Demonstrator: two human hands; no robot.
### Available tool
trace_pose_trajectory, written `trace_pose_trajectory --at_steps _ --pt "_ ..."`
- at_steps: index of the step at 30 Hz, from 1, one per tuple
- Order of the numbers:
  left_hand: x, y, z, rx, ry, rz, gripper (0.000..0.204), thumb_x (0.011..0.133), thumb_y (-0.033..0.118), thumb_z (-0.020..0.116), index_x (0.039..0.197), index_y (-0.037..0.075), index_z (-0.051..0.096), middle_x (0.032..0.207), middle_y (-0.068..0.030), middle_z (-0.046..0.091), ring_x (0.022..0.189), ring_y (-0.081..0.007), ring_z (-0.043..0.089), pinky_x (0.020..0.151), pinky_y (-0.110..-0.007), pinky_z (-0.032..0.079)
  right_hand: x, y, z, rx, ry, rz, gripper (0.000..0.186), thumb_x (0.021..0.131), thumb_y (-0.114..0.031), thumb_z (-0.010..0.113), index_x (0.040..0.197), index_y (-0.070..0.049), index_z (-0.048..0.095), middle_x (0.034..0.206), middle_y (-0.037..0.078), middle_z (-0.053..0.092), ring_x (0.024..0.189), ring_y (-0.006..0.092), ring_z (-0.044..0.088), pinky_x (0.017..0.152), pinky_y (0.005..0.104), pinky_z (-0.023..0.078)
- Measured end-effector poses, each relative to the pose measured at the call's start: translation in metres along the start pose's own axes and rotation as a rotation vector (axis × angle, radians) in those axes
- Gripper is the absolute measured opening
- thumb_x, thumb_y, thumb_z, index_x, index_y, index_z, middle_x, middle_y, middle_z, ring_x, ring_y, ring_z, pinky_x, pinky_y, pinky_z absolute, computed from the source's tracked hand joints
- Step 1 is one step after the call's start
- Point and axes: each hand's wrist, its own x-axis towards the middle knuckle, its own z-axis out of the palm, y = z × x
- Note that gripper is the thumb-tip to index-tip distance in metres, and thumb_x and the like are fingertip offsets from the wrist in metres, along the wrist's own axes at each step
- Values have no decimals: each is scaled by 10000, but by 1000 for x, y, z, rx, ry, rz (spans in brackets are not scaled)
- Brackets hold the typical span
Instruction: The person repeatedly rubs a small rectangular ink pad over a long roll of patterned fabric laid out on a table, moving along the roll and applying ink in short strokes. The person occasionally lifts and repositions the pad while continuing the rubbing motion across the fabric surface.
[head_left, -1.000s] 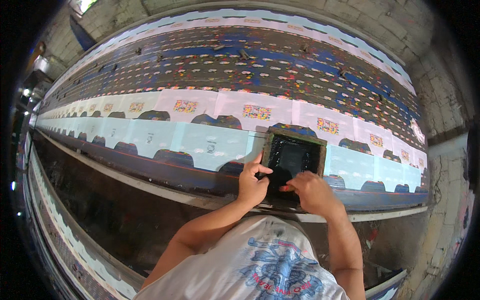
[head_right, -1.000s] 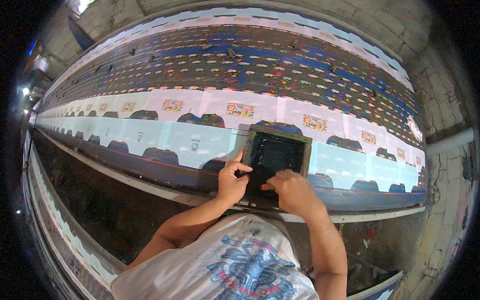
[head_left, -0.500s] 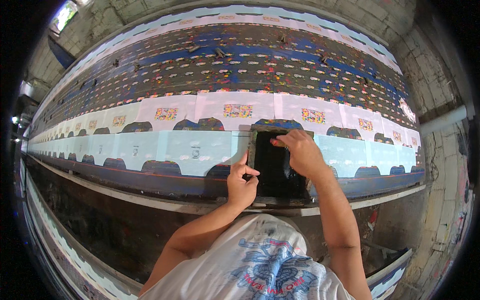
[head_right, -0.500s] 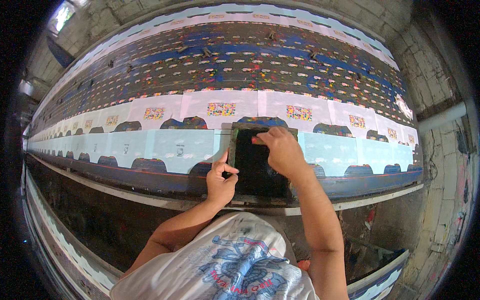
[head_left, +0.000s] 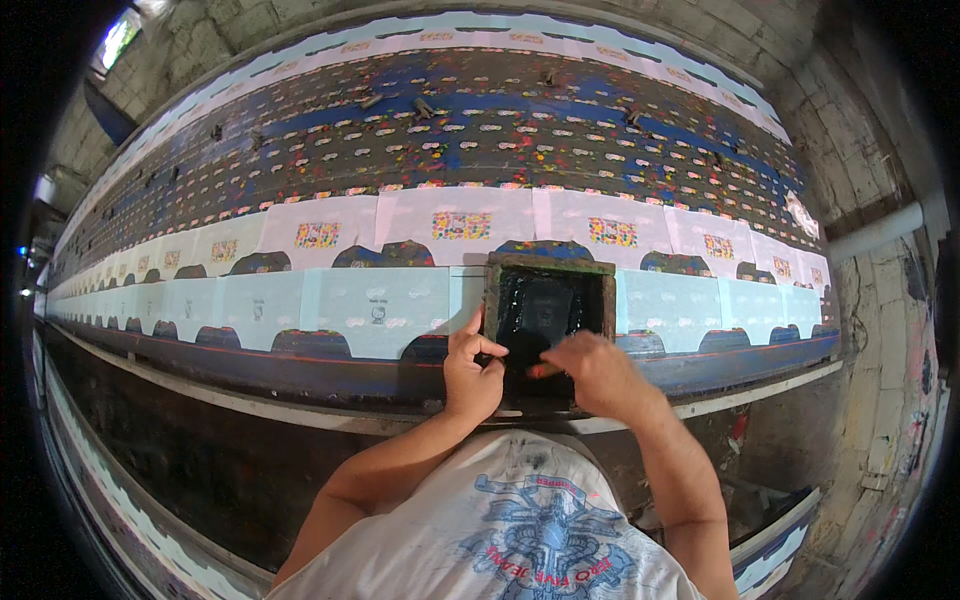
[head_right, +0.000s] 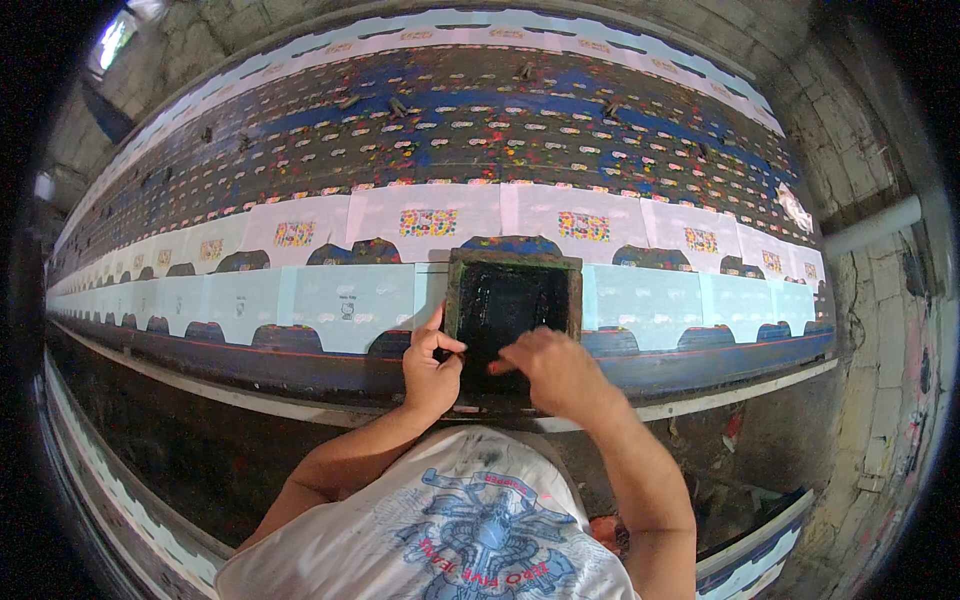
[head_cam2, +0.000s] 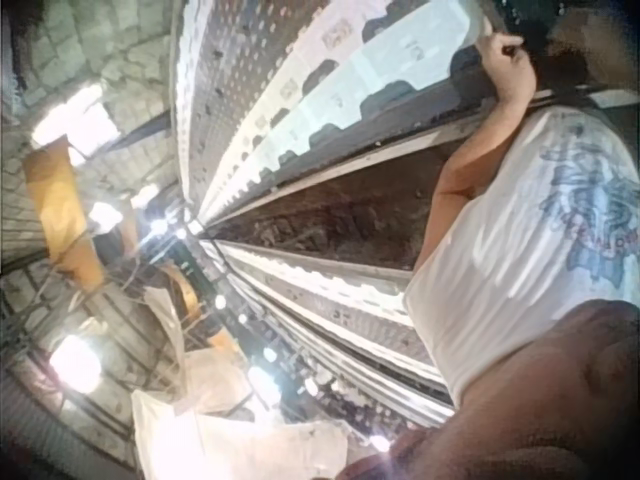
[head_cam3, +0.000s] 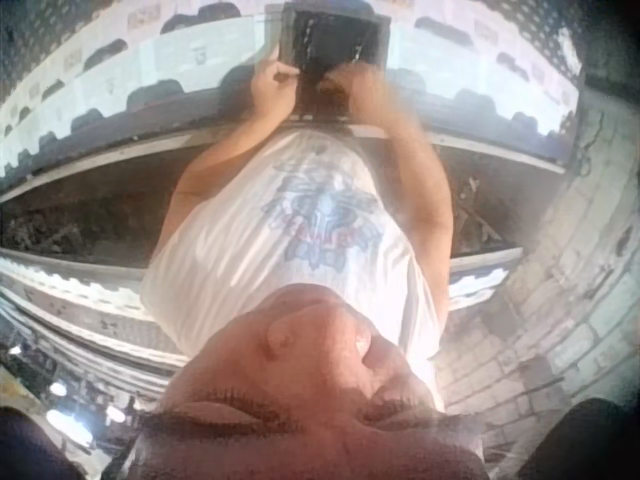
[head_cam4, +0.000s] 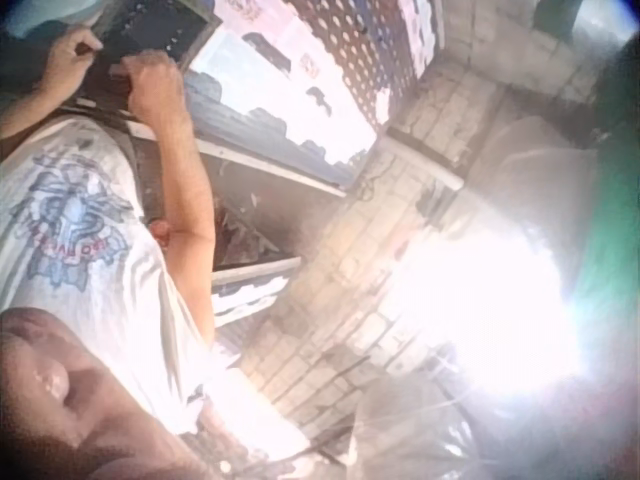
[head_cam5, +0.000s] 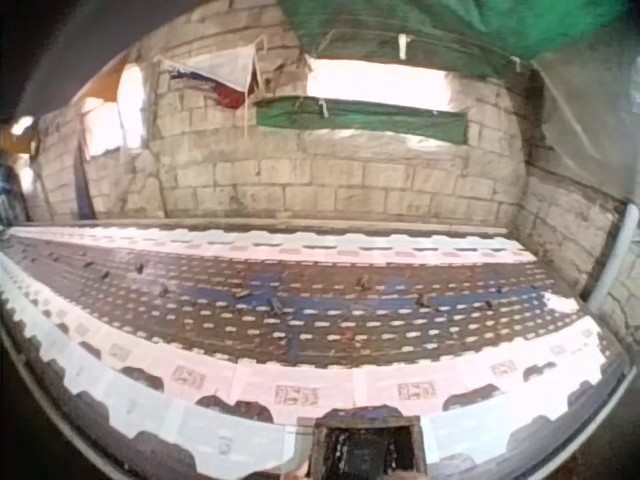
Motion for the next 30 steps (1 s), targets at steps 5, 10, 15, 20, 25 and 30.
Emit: trace_pose_trajectory --at_steps 5,10,15,20,25,30 --pt "1 -6 3 -1 9 30 258 796 -164 727 866 84 718 1647 -312 617 1457 -390 625 1215 -457 468 50 42 0 -146 315 27 490 820 74 674 1279 -47 799 1173 176 765 1161 396 707 1054 515 581" --pt "-1 -7 0 24 4 19 264 800 -156 731 878 95 724 1644 -315 614 1441 -387 633 1209 -457 470 47 24 15 -210 370 80 543 821 58 698 1342 -61 789 1204 156 755 1155 370 703 1020 484 577" --pt "-2 -7 0 34 7 30 265 797 -149 732 892 99 733 1649 -304 609 1425 -384 638 1205 -462 475 5 -17 34 -177 319 68 563 804 49 715 1347 -74 799 1219 130 748 1107 360 695 980 474 576" --pt "0 -6 -1 43 -18 14 263 806 -140 740 922 96 753 1671 -292 593 1461 -378 619 1228 -461 465 -22 -38 44 -114 310 88 556 799 51 747 1340 -66 802 1225 128 746 1089 357 693 984 481 584" --pt "-1 -7 0 30 -19 -15 251 817 -151 732 919 78 744 1685 -291 586 1532 -369 581 1261 -469 444 -38 -23 47 20 462 23 464 830 53 796 1283 -43 819 1203 135 758 1077 356 714 946 485 603" --pt "-3 15 31 -24 -1 114 254 836 -183 703 908 61 714 1703 -299 563 1577 -382 542 1298 -490 407 -70 0 42 157 592 9 383 845 58 838 1221 -11 823 1211 154 770 1087 370 734 928 476 612"
